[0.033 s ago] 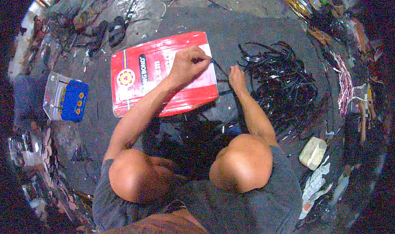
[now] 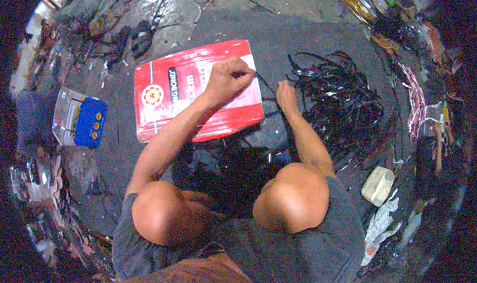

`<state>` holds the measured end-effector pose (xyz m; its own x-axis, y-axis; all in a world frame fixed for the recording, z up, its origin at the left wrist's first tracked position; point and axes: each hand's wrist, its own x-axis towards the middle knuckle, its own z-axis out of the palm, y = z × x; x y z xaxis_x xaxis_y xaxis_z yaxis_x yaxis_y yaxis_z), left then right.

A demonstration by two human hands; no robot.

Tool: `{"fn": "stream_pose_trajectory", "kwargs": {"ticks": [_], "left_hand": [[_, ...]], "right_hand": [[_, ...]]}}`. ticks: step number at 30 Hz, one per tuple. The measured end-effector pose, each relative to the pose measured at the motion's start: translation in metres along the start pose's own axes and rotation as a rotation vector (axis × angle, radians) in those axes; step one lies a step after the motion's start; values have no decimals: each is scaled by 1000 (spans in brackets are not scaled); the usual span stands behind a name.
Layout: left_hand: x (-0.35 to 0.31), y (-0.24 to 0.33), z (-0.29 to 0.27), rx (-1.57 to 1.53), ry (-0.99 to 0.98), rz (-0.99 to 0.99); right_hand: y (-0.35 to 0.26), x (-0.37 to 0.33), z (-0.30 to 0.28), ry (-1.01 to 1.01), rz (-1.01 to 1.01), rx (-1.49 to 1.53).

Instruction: The person sits on the floor and repeatedly cuts short lengths from a long black cable using a red box as a cutting guide. Each cut piece is placed into a growing pile beside the box.

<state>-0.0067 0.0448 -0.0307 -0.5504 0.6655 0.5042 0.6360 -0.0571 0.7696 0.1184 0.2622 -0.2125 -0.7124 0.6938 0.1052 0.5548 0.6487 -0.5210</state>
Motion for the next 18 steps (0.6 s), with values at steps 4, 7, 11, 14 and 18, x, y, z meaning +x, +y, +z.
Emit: {"fn": "stream_pose_trajectory", "kwargs": {"ticks": [4, 7, 11, 14, 18], "left_hand": [[3, -4, -1, -31, 9, 41], [0, -3, 1, -2, -12, 63], [8, -7, -3, 56, -42, 149], [6, -8, -8, 84, -146, 210], [6, -17, -12, 216, -229, 416]], "right_hand": [[-9, 1, -7, -35, 12, -96], [-3, -1, -11, -111, 70, -222], [0, 6, -12, -133, 23, -280], [0, 9, -10, -119, 21, -314], [8, 11, -13, -75, -16, -342]]}}
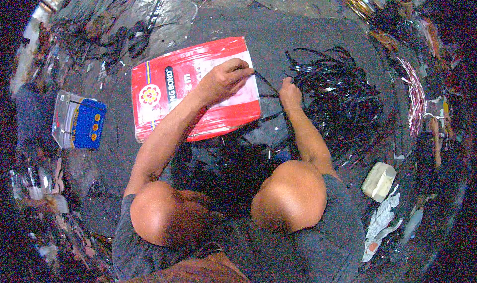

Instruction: The person sits on the floor and repeatedly cuts short lengths from a long black cable using a red box as a cutting guide. Each cut piece is placed into a growing pile beside the box.

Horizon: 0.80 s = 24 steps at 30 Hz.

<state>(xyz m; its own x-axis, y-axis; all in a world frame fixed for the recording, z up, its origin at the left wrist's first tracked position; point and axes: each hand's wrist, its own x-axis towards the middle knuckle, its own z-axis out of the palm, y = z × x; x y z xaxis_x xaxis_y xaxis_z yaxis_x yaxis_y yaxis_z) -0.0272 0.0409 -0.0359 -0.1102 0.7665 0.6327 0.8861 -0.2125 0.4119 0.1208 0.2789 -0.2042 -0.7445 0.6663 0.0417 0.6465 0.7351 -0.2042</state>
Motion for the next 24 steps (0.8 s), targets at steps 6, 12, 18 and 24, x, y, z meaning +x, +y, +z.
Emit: {"fn": "stream_pose_trajectory", "kwargs": {"ticks": [6, 12, 18, 24], "left_hand": [[2, 4, 0, 100, -7, 93], [-23, 63, 19, 97, -55, 322], [-166, 135, 63, 70, -700, -240], [-185, 143, 39, -375, -1005, -387]], "right_hand": [[29, -1, -4, 22, -14, -64], [73, -5, -19, 64, 31, 198], [38, -3, -168, 1082, 234, 634], [2, -28, -262, 923, -125, 876]]}}
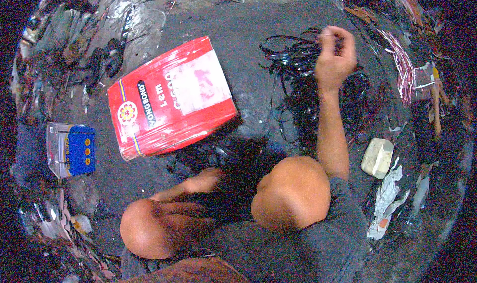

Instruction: The person sits on the floor and repeatedly cuts short lengths from a long black cable using a red box as a cutting guide. Each cut piece is placed into a growing pile beside the box.

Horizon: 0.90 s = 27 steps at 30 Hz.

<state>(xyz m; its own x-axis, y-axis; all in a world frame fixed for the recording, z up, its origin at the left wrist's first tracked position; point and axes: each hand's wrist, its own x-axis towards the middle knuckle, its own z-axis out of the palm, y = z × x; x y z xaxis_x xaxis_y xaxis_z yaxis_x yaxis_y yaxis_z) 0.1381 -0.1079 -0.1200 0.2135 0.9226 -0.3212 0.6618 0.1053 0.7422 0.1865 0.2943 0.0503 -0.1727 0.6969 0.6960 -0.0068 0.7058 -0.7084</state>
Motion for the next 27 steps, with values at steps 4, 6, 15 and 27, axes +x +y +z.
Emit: {"fn": "stream_pose_trajectory", "kwargs": {"ticks": [4, 6, 15, 27], "left_hand": [[-12, 8, -20, -220, -106, 68], [-15, 13, -28, -355, -165, 95], [-44, 108, -189, -295, 597, -85], [-44, 68, -201, -200, 1106, -121]], "right_hand": [[-47, -39, 24, -509, 234, 235], [-63, -57, 28, -674, 304, 249], [-134, -65, 38, -1392, 198, 654], [-134, -48, 50, -1147, 82, 346]]}}
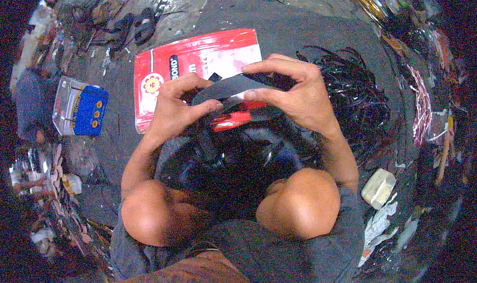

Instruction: The person sits on the floor and repeatedly cuts short lengths from a long black cable using a red box as a cutting guide. Each cut piece is placed into a growing pile beside the box.

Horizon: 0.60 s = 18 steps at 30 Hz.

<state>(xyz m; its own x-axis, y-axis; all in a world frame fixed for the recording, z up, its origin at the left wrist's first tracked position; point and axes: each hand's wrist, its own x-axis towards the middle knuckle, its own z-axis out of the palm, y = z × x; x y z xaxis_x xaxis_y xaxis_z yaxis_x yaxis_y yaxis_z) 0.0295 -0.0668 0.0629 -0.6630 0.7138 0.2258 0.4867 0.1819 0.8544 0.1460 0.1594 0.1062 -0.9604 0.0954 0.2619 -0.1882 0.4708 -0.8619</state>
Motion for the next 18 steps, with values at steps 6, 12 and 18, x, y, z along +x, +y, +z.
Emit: {"fn": "stream_pose_trajectory", "kwargs": {"ticks": [6, 12, 18], "left_hand": [[-12, -7, -28, -165, -205, -234], [-22, 66, -9, -413, -415, -29], [-16, 50, -9, -494, -388, -160]], "right_hand": [[-4, -6, -48, -215, 20, -250], [-18, -8, 0, -401, -64, 152], [-29, -19, -20, -292, 374, 432]]}}
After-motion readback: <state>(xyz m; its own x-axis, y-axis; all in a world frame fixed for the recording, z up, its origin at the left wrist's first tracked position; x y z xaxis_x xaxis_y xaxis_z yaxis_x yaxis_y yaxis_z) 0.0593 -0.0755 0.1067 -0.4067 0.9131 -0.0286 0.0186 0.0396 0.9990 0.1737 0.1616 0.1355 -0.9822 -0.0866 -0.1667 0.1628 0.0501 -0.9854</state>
